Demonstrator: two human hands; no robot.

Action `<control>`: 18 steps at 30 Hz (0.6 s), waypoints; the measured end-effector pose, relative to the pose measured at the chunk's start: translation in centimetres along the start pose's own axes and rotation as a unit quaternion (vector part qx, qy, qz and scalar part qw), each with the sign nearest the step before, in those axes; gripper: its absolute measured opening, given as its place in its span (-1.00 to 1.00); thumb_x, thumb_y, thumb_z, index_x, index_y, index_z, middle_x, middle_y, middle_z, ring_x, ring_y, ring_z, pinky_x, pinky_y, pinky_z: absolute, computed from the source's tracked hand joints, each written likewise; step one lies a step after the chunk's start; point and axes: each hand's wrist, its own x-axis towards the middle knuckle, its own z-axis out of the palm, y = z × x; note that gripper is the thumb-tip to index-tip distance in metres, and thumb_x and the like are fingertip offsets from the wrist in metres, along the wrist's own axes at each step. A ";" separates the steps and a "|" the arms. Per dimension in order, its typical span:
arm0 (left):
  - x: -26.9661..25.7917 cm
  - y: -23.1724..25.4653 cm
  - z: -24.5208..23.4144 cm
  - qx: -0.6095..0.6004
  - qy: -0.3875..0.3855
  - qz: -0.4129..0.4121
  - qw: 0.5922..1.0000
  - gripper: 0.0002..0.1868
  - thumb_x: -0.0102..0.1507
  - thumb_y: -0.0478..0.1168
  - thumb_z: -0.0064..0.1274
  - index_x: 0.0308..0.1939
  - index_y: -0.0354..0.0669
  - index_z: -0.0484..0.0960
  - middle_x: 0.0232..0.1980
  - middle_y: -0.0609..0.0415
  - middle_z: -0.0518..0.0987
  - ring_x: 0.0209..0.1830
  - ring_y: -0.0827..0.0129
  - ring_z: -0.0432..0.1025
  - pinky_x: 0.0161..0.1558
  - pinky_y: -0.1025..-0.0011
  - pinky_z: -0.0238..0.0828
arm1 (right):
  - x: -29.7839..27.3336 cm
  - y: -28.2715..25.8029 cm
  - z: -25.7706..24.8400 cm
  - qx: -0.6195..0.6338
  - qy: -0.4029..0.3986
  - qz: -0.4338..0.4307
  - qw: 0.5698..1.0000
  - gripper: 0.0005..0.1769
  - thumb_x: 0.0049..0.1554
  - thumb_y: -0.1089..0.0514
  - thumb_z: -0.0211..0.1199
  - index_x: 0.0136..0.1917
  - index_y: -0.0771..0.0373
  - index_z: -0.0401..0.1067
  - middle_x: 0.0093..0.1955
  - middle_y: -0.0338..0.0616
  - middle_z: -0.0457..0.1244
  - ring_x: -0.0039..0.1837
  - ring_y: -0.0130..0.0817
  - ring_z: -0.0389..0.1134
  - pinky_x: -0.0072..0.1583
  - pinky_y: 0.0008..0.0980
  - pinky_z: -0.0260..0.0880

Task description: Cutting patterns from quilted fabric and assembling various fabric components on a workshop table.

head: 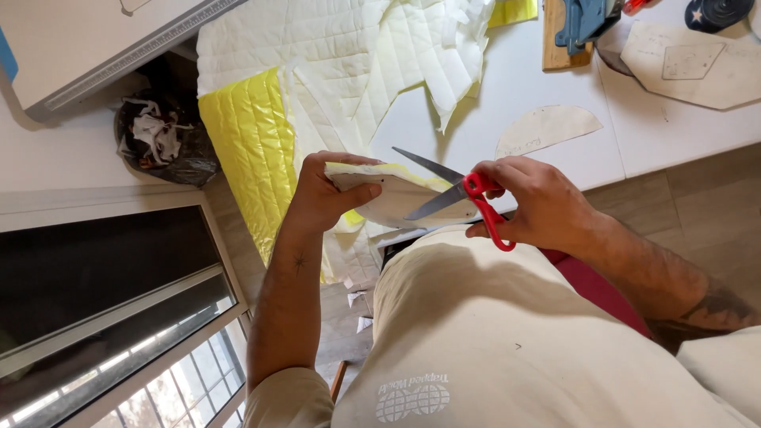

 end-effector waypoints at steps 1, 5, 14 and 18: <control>0.0 0.3 0.4 -0.003 -0.010 0.012 1.000 -0.71 0.10 -0.46 0.39 -0.12 -0.17 0.80 -0.22 -0.17 0.71 -0.14 -0.07 0.64 0.12 0.01 0.51 | 0.1 -0.3 0.2 -0.037 0.007 -0.027 0.999 -0.22 -0.19 0.06 0.68 0.22 0.39 0.46 -0.14 0.10 0.38 -0.11 0.00 0.47 0.00 -0.15 0.52; -0.3 1.0 2.5 -0.014 -0.016 0.021 1.000 -0.70 0.08 -0.47 0.39 -0.12 -0.17 0.81 -0.23 -0.15 0.72 -0.19 0.02 0.64 0.08 0.19 0.49 | 0.6 -1.1 0.4 -0.044 0.010 -0.034 0.998 -0.26 -0.16 0.12 0.66 0.23 0.41 0.47 -0.12 0.14 0.39 -0.10 0.00 0.47 0.02 -0.21 0.53; 0.0 0.2 3.2 -0.005 -0.009 0.047 0.999 -0.71 0.12 -0.41 0.37 -0.08 -0.14 0.80 -0.19 -0.11 0.72 -0.14 0.08 0.63 0.09 0.26 0.45 | 0.3 0.2 1.3 -0.066 0.057 -0.088 0.992 -0.43 -0.05 0.21 0.57 0.18 0.48 0.50 -0.26 0.09 0.37 -0.27 -0.10 0.43 -0.13 -0.23 0.50; -0.1 0.1 3.3 -0.009 -0.015 0.049 0.999 -0.72 0.13 -0.42 0.34 -0.08 -0.14 0.80 -0.21 -0.13 0.72 -0.14 0.01 0.63 0.13 0.19 0.47 | 0.1 0.7 1.6 -0.078 0.067 -0.083 0.991 -0.49 -0.04 0.26 0.55 0.16 0.47 0.50 -0.28 0.10 0.36 -0.31 -0.11 0.40 -0.17 -0.27 0.47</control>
